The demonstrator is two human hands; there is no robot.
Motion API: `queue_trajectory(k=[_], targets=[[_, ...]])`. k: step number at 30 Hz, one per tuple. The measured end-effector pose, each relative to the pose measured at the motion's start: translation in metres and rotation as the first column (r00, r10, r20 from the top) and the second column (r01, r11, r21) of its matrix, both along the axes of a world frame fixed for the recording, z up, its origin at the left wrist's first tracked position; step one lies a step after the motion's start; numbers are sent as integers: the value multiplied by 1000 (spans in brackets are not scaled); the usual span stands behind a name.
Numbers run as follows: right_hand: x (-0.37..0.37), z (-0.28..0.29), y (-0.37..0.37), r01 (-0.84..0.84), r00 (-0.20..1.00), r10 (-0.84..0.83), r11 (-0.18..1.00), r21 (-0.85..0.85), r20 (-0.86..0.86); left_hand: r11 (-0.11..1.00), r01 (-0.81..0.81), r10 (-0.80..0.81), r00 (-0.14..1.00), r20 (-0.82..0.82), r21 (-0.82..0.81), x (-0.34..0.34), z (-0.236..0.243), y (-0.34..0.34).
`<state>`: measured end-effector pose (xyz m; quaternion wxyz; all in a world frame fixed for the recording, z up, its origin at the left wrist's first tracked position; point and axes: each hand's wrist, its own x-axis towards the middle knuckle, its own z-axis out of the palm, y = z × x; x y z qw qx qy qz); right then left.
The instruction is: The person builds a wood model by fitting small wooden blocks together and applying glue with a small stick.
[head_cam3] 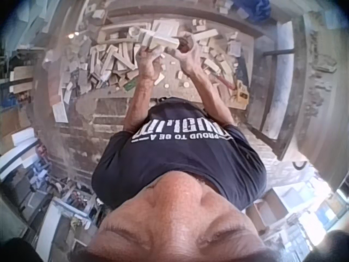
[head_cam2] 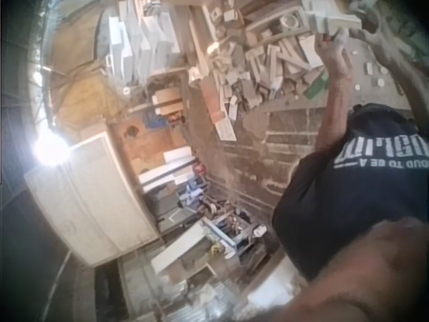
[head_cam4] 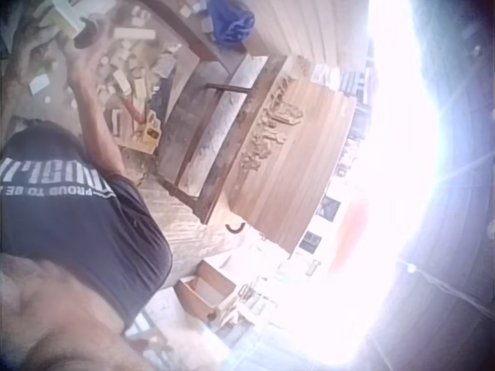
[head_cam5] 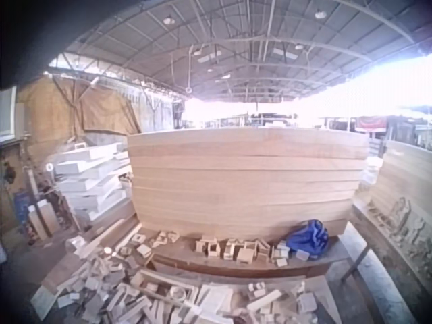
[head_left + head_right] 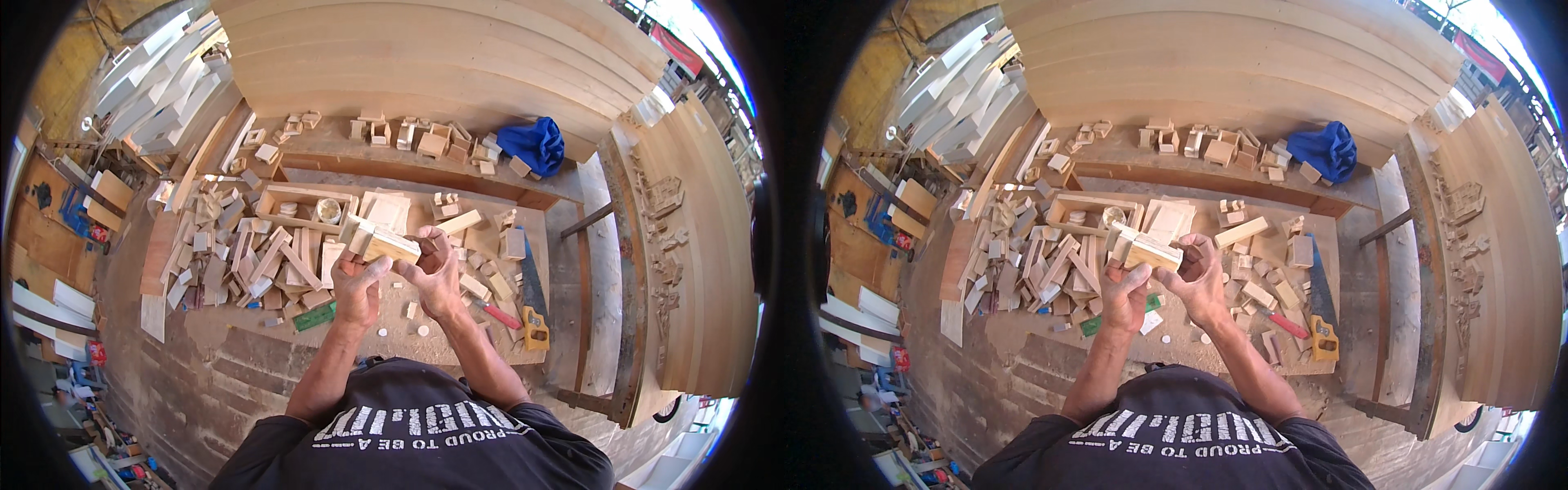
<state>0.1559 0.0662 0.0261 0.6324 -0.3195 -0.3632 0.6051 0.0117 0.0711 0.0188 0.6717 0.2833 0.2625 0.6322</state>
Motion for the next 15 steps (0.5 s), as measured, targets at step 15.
queue_trajectory(k=[15], targets=[[-4, 16, -10, -11, 998, -3, 968, 251, 56, 994, 11, -22, 995, 97, 112, -9, 30, -9]])
